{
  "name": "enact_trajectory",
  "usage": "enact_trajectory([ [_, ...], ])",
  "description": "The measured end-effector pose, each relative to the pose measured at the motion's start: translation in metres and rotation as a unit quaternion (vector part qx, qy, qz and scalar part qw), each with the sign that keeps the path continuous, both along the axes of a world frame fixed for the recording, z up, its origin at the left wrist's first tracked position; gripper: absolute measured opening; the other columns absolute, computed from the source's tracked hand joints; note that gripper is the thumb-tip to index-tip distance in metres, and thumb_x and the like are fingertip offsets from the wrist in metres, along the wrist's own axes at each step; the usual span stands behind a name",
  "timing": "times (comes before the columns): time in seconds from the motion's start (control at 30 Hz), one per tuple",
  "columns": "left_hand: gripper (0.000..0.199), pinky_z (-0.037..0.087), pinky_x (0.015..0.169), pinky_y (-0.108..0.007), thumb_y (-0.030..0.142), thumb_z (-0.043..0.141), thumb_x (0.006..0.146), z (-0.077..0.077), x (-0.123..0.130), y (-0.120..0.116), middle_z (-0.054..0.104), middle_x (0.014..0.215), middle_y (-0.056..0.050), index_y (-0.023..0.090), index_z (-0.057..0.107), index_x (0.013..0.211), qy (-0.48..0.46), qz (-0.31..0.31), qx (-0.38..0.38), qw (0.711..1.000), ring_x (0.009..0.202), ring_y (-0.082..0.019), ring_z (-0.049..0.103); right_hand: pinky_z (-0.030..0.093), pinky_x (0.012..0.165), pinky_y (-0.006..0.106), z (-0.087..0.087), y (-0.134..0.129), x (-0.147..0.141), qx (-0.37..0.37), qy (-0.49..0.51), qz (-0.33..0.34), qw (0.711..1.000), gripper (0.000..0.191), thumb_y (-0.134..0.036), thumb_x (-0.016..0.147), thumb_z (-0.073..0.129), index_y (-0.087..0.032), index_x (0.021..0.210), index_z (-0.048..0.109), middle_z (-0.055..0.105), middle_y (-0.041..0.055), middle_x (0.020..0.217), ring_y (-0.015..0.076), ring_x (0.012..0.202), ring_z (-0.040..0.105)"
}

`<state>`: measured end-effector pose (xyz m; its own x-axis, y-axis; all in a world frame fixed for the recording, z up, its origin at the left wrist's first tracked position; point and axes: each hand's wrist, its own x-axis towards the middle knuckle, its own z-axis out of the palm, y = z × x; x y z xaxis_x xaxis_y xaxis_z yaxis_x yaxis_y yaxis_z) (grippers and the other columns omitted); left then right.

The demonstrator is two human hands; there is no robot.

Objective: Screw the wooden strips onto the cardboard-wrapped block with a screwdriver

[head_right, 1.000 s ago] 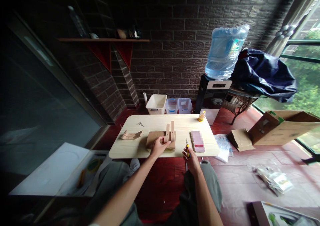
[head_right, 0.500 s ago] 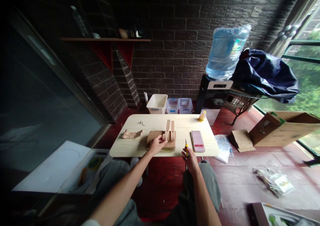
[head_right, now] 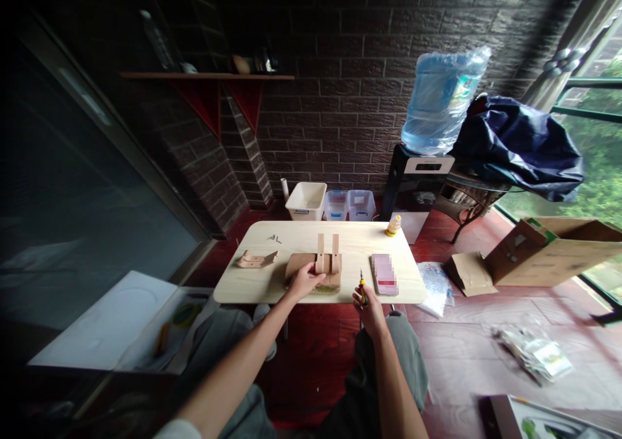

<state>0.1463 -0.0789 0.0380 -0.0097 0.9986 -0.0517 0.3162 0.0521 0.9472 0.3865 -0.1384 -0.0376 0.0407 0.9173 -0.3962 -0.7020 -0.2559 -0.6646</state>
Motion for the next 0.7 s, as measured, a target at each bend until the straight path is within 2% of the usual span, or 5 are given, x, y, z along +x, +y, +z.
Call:
enact_trajectory([
  [0.13, 0.038, 0.050, 0.048, -0.021, 0.025, 0.077, 0.075, -0.008, -0.001, 0.003, 0.074, 0.105, -0.011, 0.016, 0.064, 0.109, -0.067, -0.016, 0.005, 0.998, 0.066, -0.017, 0.071, 0.050, 0.072, 0.029, -0.001, 0.001, -0.001, -0.008, 0.002, 0.001, 1.000, 0.031, -0.046, 0.069, 0.081, -0.029, 0.094, 0.074, 0.072, 0.0017, 0.101, 0.0195, 0.091, 0.066],
  [0.2, 0.037, 0.047, 0.043, -0.018, 0.024, 0.075, 0.076, -0.011, -0.002, 0.005, 0.071, 0.112, -0.013, 0.015, 0.063, 0.110, -0.086, -0.024, 0.002, 0.996, 0.065, -0.015, 0.070, 0.051, 0.073, 0.029, -0.003, 0.002, -0.001, -0.012, 0.000, -0.001, 1.000, 0.032, -0.046, 0.068, 0.081, -0.029, 0.095, 0.074, 0.072, 0.0019, 0.102, 0.0201, 0.093, 0.066],
  [0.47, 0.038, 0.049, 0.043, -0.017, 0.026, 0.077, 0.075, -0.018, -0.006, 0.009, 0.069, 0.116, -0.014, 0.015, 0.064, 0.109, -0.104, -0.030, 0.000, 0.994, 0.069, -0.015, 0.071, 0.051, 0.072, 0.029, -0.007, 0.004, 0.000, -0.024, 0.006, 0.004, 1.000, 0.032, -0.044, 0.069, 0.080, -0.028, 0.096, 0.073, 0.073, 0.0015, 0.100, 0.0198, 0.090, 0.067],
  [0.7, 0.047, 0.047, 0.042, -0.016, 0.034, 0.082, 0.071, -0.016, -0.005, 0.008, 0.069, 0.112, -0.013, 0.016, 0.063, 0.109, -0.143, -0.021, -0.011, 0.989, 0.065, -0.013, 0.069, 0.051, 0.071, 0.029, -0.004, 0.002, -0.002, -0.018, -0.001, 0.002, 1.000, 0.031, -0.044, 0.069, 0.080, -0.028, 0.095, 0.072, 0.072, 0.0028, 0.098, 0.0201, 0.090, 0.067],
])
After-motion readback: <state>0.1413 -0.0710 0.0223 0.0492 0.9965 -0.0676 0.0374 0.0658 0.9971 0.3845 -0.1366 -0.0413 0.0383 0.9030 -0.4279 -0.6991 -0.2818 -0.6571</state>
